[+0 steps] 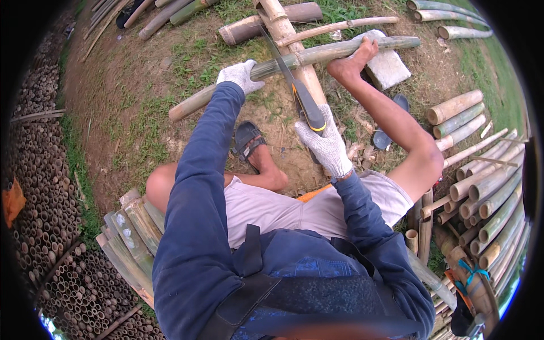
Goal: The person sits on the ground and uses a hand saw to cut bamboo poles into shorter sections. They repeatedly position the bamboo on a makeshift stand, saw through it, and place the cut pieces aside.
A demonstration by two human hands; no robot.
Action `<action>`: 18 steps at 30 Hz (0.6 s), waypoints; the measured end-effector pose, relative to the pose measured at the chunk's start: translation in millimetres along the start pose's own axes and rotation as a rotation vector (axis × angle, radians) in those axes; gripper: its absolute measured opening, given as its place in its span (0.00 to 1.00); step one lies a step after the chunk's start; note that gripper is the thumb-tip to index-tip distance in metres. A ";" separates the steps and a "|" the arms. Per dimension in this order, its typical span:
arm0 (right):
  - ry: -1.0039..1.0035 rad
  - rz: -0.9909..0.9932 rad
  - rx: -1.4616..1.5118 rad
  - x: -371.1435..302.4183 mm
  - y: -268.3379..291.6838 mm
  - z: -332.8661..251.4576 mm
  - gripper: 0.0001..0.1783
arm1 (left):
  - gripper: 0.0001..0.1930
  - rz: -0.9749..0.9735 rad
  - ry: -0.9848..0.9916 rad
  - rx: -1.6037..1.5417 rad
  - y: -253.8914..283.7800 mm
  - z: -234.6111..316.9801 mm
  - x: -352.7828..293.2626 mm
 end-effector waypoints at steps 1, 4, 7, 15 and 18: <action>0.064 0.024 -0.083 3.4 -1.1 3.7 0.25 | 0.37 0.007 0.005 0.012 1.1 0.5 0.8; 0.116 0.085 -0.185 3.6 -1.4 13.4 0.26 | 0.36 -0.006 0.005 0.017 2.3 1.9 0.4; 0.076 0.158 -0.126 0.9 -0.6 16.8 0.27 | 0.36 0.017 -0.014 0.033 3.1 3.9 0.6; 0.134 0.250 -0.276 -11.0 0.4 -3.8 0.30 | 0.35 0.064 -0.007 0.006 2.6 8.7 0.3; 0.137 0.251 -0.246 -18.4 2.3 -6.6 0.29 | 0.39 0.053 -0.037 0.040 -1.0 6.4 3.4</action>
Point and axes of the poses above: each hand's wrist, its own x-axis towards the middle knuckle, its own y-axis out of the back of the hand, z = x × y, the point moved 1 cm from there along x, towards the middle knuckle, and after that the axes turned 8 degrees about -x, right-handed, at the moved point
